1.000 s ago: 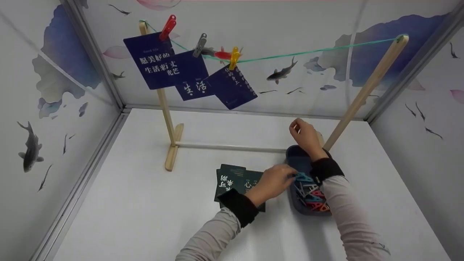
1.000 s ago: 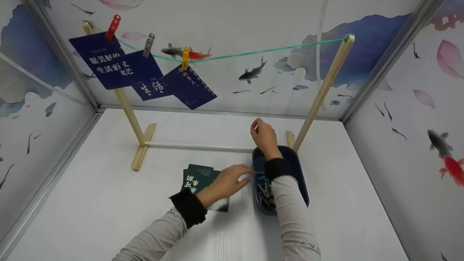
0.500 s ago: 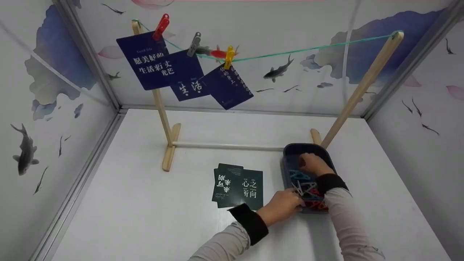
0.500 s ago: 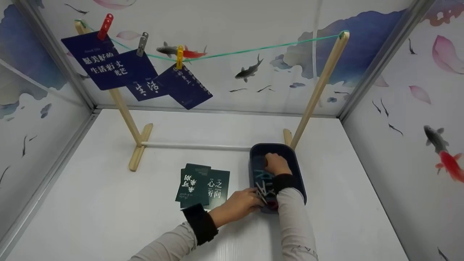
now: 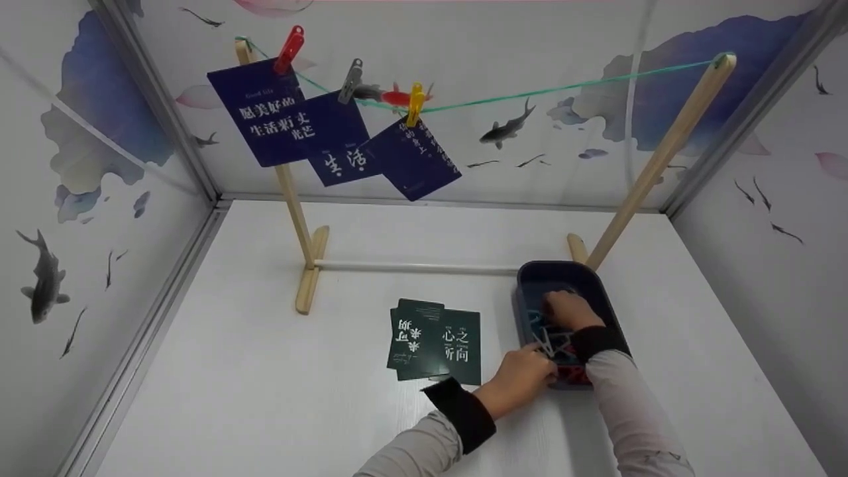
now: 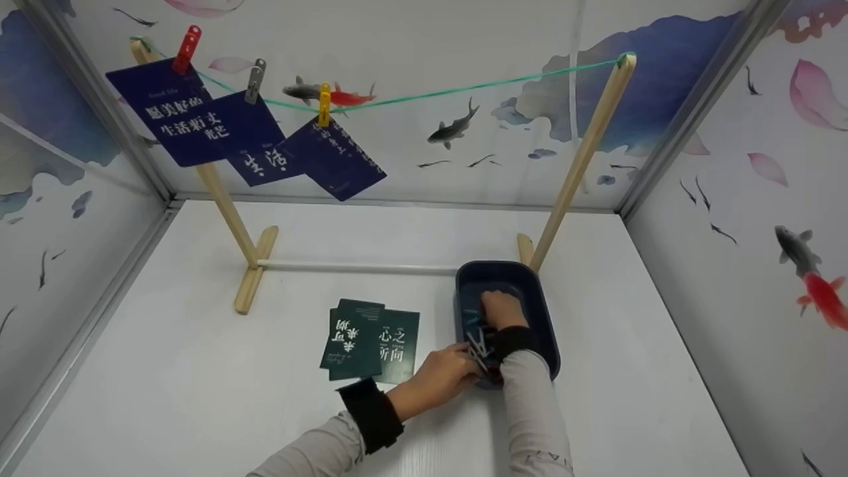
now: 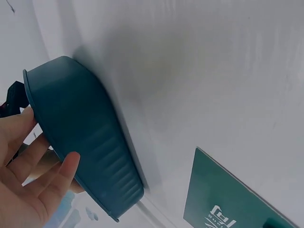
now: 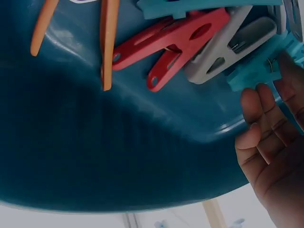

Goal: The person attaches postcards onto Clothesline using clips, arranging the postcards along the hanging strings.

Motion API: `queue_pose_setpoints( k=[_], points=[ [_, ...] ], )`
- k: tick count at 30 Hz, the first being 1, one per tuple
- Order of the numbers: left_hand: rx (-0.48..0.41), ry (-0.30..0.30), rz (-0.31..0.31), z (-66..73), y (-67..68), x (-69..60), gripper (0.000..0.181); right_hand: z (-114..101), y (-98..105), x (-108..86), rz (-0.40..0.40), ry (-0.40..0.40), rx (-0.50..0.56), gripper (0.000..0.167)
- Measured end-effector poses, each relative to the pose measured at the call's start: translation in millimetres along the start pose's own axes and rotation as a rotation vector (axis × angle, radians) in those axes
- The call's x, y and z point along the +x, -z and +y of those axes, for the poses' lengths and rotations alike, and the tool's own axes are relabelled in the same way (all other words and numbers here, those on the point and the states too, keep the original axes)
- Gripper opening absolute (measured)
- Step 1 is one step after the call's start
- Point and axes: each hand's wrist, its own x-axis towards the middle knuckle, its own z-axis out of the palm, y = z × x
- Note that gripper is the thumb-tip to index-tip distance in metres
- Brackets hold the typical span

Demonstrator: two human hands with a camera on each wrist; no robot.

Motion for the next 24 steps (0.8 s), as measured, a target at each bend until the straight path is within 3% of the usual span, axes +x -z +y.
queue_pose_setpoints(
  k=[4,7,11,17,20,24],
  points=[
    [-0.058,-0.021,0.006,-3.2,2.7,-1.6,0.009,0.5,3.4,1.3,-0.007,-0.017,0.061,0.001],
    [-0.097,-0.035,0.029,-6.8,6.1,-4.9,0.011,0.2,9.2,3.5,-0.035,-0.05,0.14,0.006],
    [-0.15,-0.009,0.062,-12.6,11.9,-10.6,0.013,-2.0,17.2,6.6,-0.022,-0.045,0.223,0.006],
    [-0.2,0.096,0.088,-33.3,19.4,-22.2,0.014,-6.6,23.4,13.0,0.139,0.041,0.3,0.016],
    [-0.225,0.166,0.103,-48.1,23.6,-28.7,0.015,-10.9,26.2,16.2,0.205,0.016,0.353,0.02],
    [-0.245,0.304,0.12,-69.2,28.0,-35.8,0.016,-17.4,31.3,21.0,0.282,-0.011,0.473,0.026]
  ],
)
